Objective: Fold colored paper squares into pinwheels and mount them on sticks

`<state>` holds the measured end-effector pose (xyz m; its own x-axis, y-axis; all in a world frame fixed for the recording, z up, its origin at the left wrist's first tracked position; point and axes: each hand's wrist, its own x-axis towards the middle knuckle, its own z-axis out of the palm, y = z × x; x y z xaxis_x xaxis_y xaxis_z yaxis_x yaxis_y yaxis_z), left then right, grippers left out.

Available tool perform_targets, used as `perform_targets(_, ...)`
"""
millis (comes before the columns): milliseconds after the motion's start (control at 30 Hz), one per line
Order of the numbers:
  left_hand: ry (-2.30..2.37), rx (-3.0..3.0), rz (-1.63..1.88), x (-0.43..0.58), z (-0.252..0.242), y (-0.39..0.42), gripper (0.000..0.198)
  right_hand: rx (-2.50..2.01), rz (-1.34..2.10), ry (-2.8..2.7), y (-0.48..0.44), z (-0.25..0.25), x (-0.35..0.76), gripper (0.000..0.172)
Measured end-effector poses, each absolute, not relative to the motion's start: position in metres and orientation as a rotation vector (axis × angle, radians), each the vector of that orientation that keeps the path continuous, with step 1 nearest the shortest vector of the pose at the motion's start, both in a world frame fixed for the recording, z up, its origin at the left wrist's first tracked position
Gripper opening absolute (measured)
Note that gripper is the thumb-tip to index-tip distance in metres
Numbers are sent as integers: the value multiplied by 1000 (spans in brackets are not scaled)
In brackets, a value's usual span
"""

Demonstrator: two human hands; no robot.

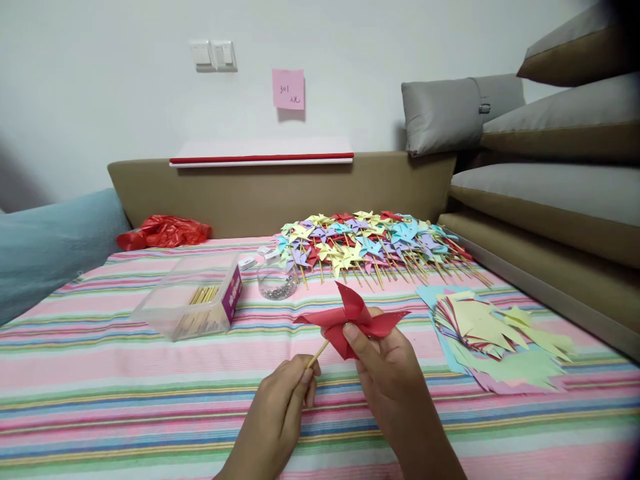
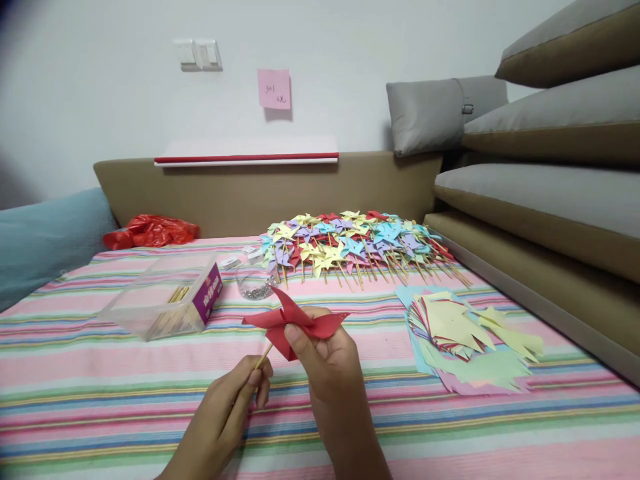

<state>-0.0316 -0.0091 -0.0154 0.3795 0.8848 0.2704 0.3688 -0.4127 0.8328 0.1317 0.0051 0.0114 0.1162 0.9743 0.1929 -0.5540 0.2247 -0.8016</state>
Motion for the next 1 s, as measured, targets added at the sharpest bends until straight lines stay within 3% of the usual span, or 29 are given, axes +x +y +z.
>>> perform_targets(533, 952, 1646, 642, -45, 0, -18, 37, -761, 1398, -910, 3, 14, 147, 34)
perform_targets(833, 937, 1543, 684, -36, -6, -18, 41, -762, 1359, -731, 10, 8, 137, 32)
perform_targets(1000, 924, 1533, 747, -31, -8, -16, 40, -729, 1301, -653, 13, 9, 130, 43)
